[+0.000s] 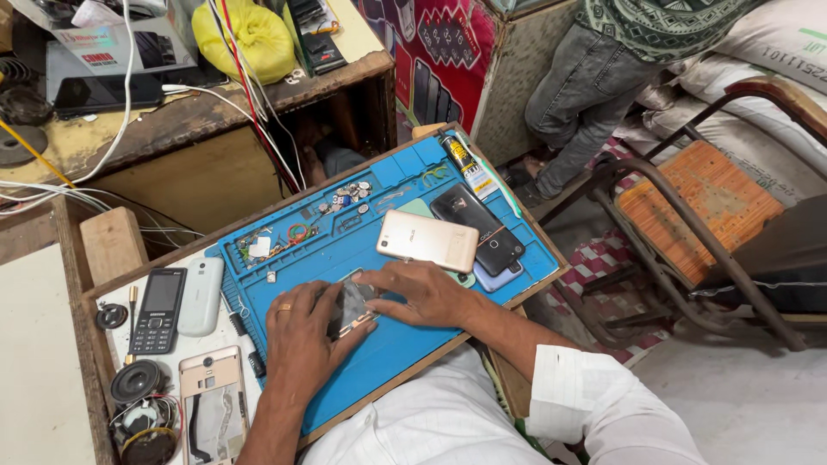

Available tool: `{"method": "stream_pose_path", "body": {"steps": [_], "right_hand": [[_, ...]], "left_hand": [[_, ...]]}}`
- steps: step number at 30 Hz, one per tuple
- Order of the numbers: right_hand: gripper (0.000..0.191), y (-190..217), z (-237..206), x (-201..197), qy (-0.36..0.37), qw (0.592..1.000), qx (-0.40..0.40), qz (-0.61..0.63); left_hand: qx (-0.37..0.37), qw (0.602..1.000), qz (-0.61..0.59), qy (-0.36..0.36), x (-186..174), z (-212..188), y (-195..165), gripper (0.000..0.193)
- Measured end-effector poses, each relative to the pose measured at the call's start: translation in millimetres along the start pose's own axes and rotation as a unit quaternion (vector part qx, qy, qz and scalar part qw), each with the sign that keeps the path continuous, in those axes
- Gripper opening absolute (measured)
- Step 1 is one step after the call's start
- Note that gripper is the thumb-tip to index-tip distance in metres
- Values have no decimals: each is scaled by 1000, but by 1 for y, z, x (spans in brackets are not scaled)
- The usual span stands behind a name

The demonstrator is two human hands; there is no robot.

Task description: The person repairs a disassembled smartphone on a blue work mat, holding the phone chassis steady with one hand while using a screwdriver-like tool with the other to work on the internal components. They reposition the phone and continue working on its interior throughout the episode.

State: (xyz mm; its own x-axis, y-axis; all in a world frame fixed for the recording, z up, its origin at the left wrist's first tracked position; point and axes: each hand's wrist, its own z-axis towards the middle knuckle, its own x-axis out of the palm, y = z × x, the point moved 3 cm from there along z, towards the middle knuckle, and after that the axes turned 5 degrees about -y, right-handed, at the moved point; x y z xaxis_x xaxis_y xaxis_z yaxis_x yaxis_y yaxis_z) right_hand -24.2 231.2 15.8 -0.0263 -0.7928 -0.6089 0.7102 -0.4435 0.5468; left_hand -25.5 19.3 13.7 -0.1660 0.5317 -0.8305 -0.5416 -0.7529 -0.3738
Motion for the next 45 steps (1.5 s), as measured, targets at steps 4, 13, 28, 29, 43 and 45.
{"method": "stream_pose_path", "body": {"steps": [4, 13, 28, 29, 43, 45], "right_hand": [[62, 0, 0, 1, -6, 1000, -18, 10], [65, -3, -1, 1, 5, 999, -31, 40], [64, 3, 2, 1, 11, 999, -8, 33], [65, 3, 2, 1, 5, 1000, -6, 22], [60, -1, 4, -6, 62, 994, 72, 61], [59, -2, 3, -6, 79, 990, 93, 72]], "left_hand": [[2, 1000, 6, -1, 0, 0, 0, 75], [-7, 1000, 3, 8, -1, 0, -1, 74], [12, 1000, -15, -20, -4, -1, 1, 69], [11, 1000, -17, -20, -4, -1, 1, 69], [21, 999, -28, -6, -7, -5, 0, 78], [24, 999, -32, -4, -8, -6, 1, 79]]}}
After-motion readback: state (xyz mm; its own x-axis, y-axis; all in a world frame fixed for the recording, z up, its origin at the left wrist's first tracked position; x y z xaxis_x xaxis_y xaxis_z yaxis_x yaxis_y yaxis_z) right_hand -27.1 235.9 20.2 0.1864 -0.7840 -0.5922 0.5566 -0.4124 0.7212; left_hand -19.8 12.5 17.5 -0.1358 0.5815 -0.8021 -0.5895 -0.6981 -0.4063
